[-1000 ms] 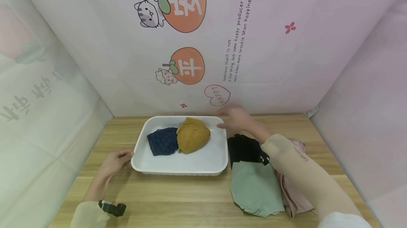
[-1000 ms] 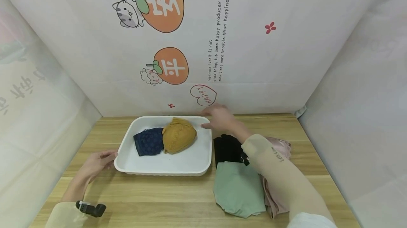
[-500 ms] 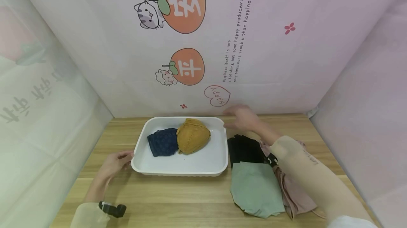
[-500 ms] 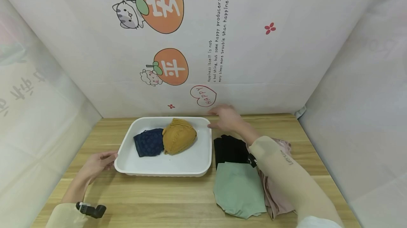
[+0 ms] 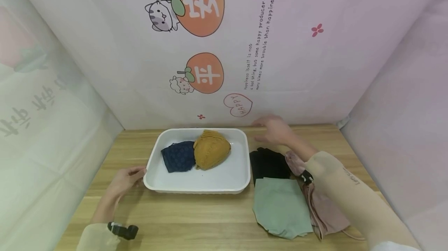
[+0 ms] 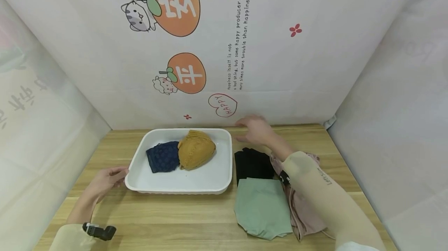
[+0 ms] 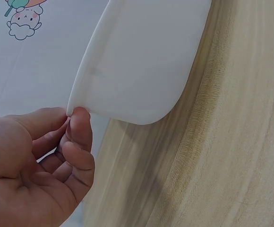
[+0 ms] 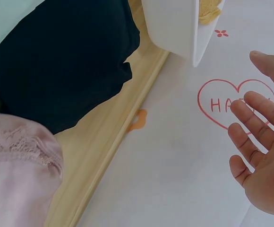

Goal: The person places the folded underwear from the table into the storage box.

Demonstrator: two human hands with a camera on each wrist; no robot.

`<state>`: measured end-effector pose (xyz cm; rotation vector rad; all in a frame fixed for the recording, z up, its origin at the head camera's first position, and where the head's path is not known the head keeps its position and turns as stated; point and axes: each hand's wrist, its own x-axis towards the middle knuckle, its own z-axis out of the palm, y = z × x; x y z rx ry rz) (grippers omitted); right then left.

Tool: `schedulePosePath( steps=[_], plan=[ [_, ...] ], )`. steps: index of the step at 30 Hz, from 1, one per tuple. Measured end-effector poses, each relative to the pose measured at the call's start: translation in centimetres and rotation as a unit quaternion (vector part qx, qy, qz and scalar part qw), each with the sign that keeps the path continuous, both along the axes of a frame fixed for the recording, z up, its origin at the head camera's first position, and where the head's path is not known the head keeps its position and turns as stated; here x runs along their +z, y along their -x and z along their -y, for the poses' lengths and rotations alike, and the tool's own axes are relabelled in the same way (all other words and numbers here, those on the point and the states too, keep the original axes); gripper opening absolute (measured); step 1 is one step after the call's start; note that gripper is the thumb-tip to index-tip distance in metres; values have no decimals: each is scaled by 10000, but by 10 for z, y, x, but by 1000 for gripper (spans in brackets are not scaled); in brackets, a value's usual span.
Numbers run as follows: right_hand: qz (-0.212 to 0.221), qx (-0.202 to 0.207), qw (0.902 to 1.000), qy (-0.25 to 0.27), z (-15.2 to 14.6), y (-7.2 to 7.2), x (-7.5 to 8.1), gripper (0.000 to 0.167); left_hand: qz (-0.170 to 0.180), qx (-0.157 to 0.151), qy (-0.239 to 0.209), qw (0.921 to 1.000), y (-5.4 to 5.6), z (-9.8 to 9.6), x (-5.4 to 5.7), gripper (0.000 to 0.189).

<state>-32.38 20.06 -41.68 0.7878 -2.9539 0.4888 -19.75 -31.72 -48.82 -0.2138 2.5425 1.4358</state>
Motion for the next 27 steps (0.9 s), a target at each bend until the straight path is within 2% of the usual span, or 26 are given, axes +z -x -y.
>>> schedulePosePath(
  steps=[9, 17, 27],
  plan=[
    [18, -55, 10000, -7, -16, -5, -1, 51, -24, -38, -51, 10000, 1, 1, -4, 49],
    [305, -399, 9987, 69, -27, -9, -4, 56, -137, -60, -82, 9999, 1, 3, -5, 46],
    [109, -322, 9994, 37, -41, -17, -8, 57, -91, -56, -50, 9999, 0, 1, -3, 49]
  ],
)
